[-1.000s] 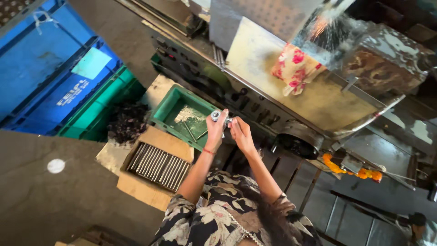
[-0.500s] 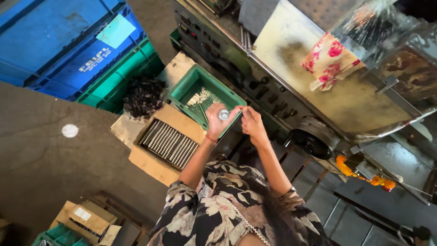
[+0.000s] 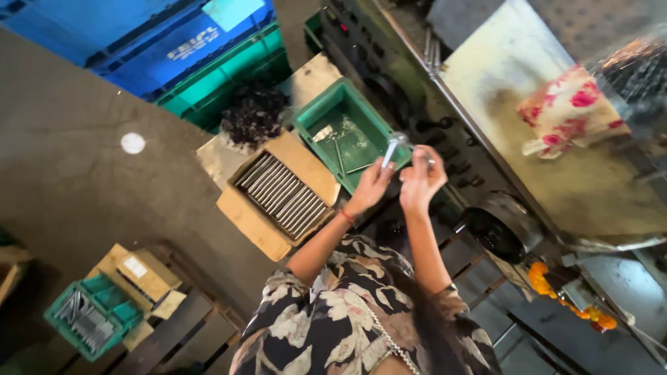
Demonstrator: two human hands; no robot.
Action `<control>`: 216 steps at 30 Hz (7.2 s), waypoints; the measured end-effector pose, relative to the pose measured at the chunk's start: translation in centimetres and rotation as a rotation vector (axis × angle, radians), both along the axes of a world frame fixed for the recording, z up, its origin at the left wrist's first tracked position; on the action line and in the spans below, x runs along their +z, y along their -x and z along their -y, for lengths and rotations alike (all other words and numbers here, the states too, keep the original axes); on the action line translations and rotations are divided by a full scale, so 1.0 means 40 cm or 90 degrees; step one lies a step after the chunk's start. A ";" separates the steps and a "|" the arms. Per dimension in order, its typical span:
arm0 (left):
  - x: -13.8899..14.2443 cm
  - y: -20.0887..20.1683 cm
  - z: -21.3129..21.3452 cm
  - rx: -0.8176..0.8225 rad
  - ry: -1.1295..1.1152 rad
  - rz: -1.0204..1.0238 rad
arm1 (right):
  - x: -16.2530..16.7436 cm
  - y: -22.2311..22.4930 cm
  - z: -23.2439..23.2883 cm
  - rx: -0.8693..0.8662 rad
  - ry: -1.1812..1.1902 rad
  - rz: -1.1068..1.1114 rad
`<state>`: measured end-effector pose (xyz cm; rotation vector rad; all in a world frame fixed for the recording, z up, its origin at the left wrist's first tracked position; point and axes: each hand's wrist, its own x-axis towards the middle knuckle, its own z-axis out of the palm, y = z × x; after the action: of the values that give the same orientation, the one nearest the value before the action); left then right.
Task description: The person repeatedly picks up small metal rods from a green bin, inserts them into a metalworking machine, and operates a lever to process each rod. After processing, the rods are placed back into the bin. The cycle is repeated multiple times.
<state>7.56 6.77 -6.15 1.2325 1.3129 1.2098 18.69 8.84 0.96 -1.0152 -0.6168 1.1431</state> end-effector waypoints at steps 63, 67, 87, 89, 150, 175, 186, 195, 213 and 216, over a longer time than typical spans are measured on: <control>0.188 -0.041 0.063 -0.282 -0.419 -0.050 | -0.042 -0.219 0.251 0.182 0.213 -0.255; 0.238 -0.007 0.038 -0.414 -0.526 -0.156 | -0.052 -0.280 0.262 0.380 0.370 -0.338; 0.323 -0.160 -0.006 -0.366 0.339 0.413 | 0.109 -0.402 0.213 0.052 -0.311 0.916; 0.318 -0.161 -0.013 -0.433 0.396 0.418 | 0.120 -0.402 0.209 0.052 -0.358 0.960; 0.352 -1.296 -0.957 -0.284 0.335 0.493 | 0.276 -1.816 0.062 -0.370 0.646 1.104; 0.247 -1.433 -1.193 -0.179 0.317 0.534 | 0.099 -2.029 0.107 -0.626 0.663 0.928; 0.256 -1.490 -1.210 0.024 0.348 0.531 | 0.080 -2.064 0.083 -0.736 0.605 0.960; 0.207 -1.464 -1.205 -0.080 0.514 0.572 | 0.084 -2.071 0.077 -0.729 0.599 0.974; 0.213 -1.468 -1.224 0.011 0.235 0.674 | 0.091 -2.062 0.071 -0.685 0.614 0.922; 0.213 -1.470 -1.225 0.041 0.237 0.689 | 0.092 -2.047 0.086 -0.655 0.625 0.916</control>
<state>66.36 55.78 2.38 0.1558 0.6865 1.2970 100.56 5.38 4.65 -2.6008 -0.4160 -0.5018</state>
